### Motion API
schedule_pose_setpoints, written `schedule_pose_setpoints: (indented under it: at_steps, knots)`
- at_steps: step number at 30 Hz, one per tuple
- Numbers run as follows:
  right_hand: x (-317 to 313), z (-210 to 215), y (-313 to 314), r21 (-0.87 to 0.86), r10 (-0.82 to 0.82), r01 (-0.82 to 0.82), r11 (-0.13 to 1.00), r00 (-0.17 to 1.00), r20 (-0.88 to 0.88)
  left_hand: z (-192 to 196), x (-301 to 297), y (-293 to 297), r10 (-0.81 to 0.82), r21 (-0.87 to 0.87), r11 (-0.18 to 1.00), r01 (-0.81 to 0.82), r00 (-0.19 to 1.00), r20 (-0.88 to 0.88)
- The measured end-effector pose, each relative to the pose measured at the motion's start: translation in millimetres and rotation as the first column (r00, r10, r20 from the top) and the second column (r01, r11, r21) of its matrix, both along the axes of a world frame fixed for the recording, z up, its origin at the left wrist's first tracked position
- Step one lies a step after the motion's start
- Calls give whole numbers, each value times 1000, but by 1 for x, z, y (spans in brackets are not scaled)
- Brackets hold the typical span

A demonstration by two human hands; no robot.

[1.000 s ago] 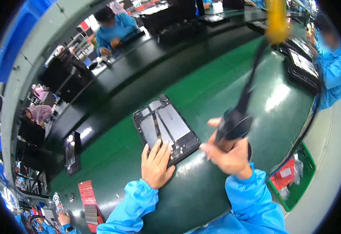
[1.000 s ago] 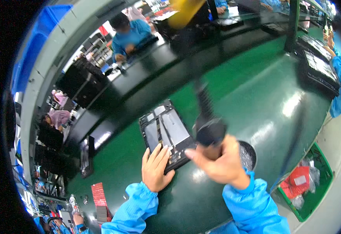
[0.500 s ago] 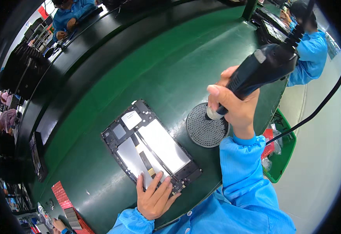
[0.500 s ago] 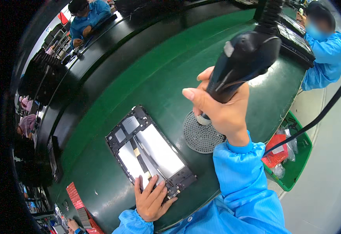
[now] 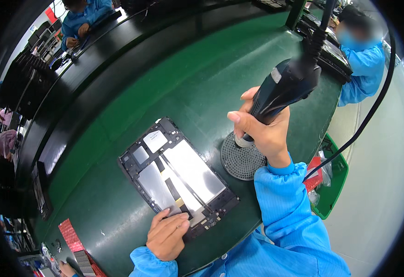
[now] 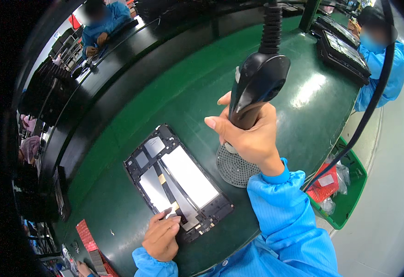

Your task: Assembling electronic devices on a production line using an electric screwdriver.

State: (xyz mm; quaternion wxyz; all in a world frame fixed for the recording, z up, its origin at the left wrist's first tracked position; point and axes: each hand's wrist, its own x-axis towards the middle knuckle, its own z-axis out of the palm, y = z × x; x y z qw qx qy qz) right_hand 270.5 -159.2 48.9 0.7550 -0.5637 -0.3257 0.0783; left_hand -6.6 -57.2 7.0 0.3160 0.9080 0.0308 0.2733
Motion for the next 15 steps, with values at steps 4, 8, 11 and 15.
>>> schedule_pose_setpoints:
  at_steps: [4,8,11,15]
  knots:
    - [-1,0,2,-7,10,-11,1000,999,-35,-3,-5,7,139,-35,990,-137,988,67]
    - [0,-2,-2,-14,18,-18,1000,999,-37,2,-9,9,358,-215,908,-360,932,-48]
    - [-2,-4,0,-12,26,-26,1000,999,-30,2,-18,19,475,-244,841,-483,875,-97]
    - [-11,-3,11,2,18,-18,1000,997,-79,-4,-37,37,575,-296,768,-567,815,-69]
